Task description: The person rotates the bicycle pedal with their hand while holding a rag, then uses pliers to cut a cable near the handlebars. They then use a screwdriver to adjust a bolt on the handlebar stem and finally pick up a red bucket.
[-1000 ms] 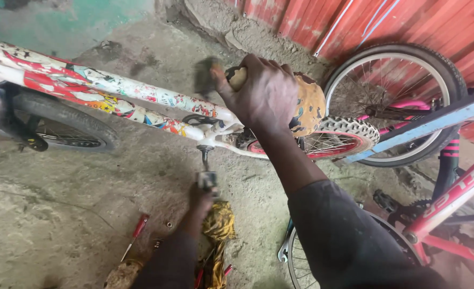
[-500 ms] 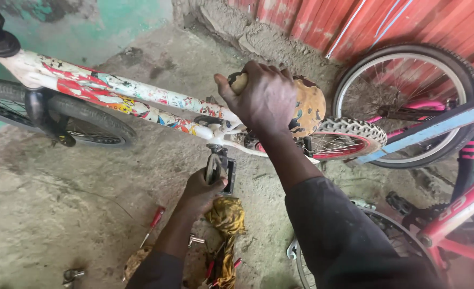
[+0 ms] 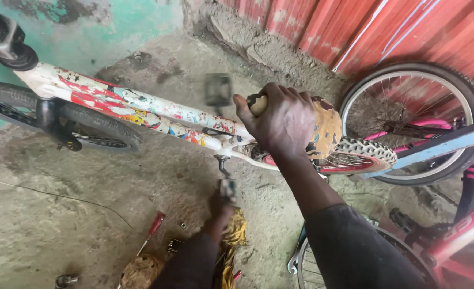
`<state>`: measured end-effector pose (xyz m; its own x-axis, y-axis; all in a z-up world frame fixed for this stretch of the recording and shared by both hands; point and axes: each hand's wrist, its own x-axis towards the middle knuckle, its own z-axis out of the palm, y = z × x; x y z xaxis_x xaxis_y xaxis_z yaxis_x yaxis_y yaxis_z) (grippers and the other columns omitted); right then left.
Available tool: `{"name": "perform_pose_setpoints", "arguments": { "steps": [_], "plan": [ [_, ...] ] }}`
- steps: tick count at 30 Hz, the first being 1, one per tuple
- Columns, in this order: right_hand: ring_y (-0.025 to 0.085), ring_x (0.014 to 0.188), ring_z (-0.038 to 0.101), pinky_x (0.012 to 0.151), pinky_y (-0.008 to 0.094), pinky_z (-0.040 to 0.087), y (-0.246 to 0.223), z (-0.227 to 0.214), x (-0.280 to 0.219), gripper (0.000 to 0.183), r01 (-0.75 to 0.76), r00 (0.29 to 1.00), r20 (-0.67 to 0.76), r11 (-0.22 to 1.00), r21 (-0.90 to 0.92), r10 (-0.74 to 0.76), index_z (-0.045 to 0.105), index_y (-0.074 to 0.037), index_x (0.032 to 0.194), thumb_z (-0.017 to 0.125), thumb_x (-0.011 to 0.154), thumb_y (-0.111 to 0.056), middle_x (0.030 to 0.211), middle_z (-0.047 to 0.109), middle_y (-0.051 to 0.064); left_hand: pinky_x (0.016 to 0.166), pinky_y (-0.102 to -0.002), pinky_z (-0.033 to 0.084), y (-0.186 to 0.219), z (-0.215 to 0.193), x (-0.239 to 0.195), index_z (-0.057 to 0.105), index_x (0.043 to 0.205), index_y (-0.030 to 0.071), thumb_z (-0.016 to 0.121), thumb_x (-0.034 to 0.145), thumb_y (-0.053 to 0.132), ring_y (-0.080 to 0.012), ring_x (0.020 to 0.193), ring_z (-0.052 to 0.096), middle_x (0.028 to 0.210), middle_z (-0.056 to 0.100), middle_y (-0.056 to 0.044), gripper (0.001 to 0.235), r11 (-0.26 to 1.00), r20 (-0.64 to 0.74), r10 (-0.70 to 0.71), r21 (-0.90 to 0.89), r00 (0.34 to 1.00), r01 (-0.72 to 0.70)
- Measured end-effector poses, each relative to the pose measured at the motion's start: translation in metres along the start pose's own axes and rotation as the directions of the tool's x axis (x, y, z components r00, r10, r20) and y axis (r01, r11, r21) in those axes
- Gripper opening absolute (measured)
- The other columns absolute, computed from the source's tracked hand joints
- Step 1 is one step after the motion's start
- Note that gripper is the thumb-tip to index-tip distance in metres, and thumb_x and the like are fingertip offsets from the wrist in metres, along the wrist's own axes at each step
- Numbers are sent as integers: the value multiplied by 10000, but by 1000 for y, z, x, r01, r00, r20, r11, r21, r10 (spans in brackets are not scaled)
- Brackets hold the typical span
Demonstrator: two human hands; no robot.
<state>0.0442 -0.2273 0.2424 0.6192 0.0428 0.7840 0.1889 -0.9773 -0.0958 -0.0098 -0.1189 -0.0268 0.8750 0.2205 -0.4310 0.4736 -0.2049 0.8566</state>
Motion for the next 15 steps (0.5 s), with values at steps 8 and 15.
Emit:
{"name": "perform_pose_setpoints", "arguments": {
  "steps": [8, 15],
  "plan": [
    [294, 700, 730, 711, 413, 511, 15, 8, 12, 543, -49, 999, -4, 999, 1, 49, 690, -154, 751, 683, 892, -678, 649, 681, 60, 836, -517, 576, -82, -121, 106, 683, 1116, 57, 805, 786, 242, -390, 978, 741, 974, 748, -201, 398, 965, -75, 151, 228, 986, -131],
    [294, 710, 736, 716, 411, 508, 4, 14, 12, 541, -43, 999, -24, 999, 24, 44, 684, -149, 762, 660, 900, -672, 661, 686, 61, 548, -393, 655, 19, -13, -29, 697, 939, -31, 874, 818, 251, -255, 622, 725, 748, 684, -140, 354, 883, 365, 67, -455, 929, 116]
  ]
}}
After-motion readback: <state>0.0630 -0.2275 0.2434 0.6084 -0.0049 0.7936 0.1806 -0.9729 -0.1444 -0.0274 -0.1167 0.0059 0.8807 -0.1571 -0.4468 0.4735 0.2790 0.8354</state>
